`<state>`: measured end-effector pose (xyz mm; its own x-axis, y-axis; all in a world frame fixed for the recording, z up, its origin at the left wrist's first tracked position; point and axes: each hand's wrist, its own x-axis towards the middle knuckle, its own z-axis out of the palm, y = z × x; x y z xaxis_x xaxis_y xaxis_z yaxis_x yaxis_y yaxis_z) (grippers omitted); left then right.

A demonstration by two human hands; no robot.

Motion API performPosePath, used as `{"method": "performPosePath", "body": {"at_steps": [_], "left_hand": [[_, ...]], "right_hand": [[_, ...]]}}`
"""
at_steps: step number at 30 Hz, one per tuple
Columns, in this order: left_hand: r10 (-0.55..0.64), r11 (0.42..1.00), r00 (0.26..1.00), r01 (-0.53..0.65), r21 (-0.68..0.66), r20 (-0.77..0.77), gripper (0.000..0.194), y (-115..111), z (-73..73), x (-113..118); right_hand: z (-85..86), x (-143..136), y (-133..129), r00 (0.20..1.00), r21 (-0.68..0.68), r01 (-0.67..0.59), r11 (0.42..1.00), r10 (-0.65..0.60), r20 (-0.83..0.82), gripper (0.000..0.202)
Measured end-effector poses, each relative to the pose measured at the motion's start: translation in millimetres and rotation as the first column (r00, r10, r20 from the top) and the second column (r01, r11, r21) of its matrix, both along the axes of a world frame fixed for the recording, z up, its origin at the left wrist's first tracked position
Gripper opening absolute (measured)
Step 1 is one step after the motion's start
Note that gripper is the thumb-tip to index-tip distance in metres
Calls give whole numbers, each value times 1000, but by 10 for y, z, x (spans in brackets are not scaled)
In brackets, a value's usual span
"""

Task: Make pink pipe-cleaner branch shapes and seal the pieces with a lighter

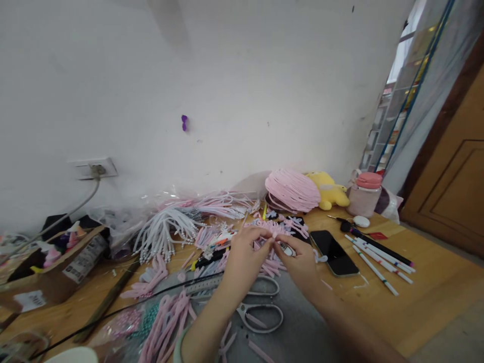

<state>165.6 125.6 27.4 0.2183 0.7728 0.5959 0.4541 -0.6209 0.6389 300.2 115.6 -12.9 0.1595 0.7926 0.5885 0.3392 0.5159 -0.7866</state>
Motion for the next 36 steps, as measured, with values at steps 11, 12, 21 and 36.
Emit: {"method": "performPosePath", "body": {"at_steps": [11,12,21,36], "left_hand": [[61,900,715,262,-349,696,19,7,144,-56],[67,889,697,284,-361,714,21,2,150,-48],[58,844,664,366,-392,745,21,-113,178,10],[28,827,655,410,-386,755,19,-214,139,117]], "right_hand": [[63,-10,-106,991,68,83,994,-75,-114,11],[57,-19,-123,995,93,77,993,-71,-71,10],[149,-66,-289,971,311,134,941,-187,147,9],[225,-128,-346,969,299,180,937,-221,107,7]]}}
